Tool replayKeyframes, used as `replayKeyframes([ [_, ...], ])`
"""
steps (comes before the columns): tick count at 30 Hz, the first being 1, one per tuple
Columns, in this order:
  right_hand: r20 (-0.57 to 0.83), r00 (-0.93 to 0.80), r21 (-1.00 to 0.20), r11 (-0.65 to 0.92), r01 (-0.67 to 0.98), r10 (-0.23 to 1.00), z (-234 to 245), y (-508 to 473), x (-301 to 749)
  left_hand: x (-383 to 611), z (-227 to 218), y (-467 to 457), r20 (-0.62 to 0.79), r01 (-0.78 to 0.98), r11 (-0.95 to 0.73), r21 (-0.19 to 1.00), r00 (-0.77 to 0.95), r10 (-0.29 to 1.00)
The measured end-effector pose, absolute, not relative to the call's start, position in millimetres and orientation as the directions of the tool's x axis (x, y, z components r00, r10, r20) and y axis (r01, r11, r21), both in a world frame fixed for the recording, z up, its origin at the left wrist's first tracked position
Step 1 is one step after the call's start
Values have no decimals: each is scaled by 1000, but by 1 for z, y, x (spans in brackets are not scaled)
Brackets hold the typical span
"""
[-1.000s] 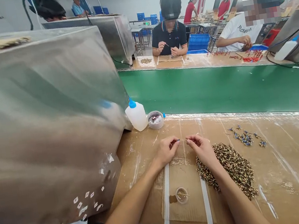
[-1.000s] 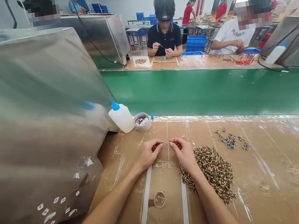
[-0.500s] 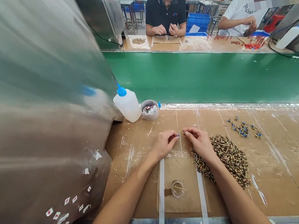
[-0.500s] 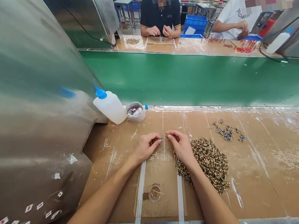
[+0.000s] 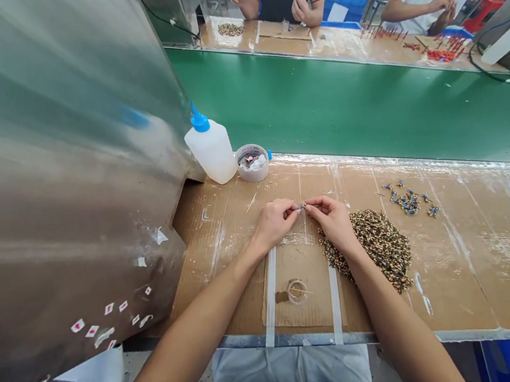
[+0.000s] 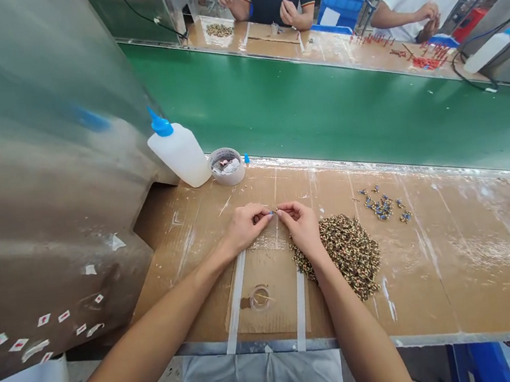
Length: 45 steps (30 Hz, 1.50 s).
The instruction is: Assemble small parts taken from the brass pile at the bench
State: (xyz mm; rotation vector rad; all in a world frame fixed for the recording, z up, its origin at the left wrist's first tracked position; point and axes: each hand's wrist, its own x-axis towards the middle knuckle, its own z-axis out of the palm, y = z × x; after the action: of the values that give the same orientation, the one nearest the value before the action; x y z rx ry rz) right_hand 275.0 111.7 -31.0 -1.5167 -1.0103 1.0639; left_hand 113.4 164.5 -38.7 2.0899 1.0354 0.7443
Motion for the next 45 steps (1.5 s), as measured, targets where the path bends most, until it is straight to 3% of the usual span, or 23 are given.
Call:
replayKeyframes([
  [7,-164,283,-982,-182,39,945,-30,110,274,114,-35,163,159,472,-456,755,543,825],
  [15,-118,281,-980,-157,119,952,-26,109,275,112,-32,161,167,455,-484,748,576,800],
  [23,-179,250,-983,-185,-1,952,-28,111,275,113,-36,161,168,479,-455,751,528,832],
  [45,-164,178,-981,-180,78,970,-28,110,277,110,-39,163,196,397,-488,778,584,788],
])
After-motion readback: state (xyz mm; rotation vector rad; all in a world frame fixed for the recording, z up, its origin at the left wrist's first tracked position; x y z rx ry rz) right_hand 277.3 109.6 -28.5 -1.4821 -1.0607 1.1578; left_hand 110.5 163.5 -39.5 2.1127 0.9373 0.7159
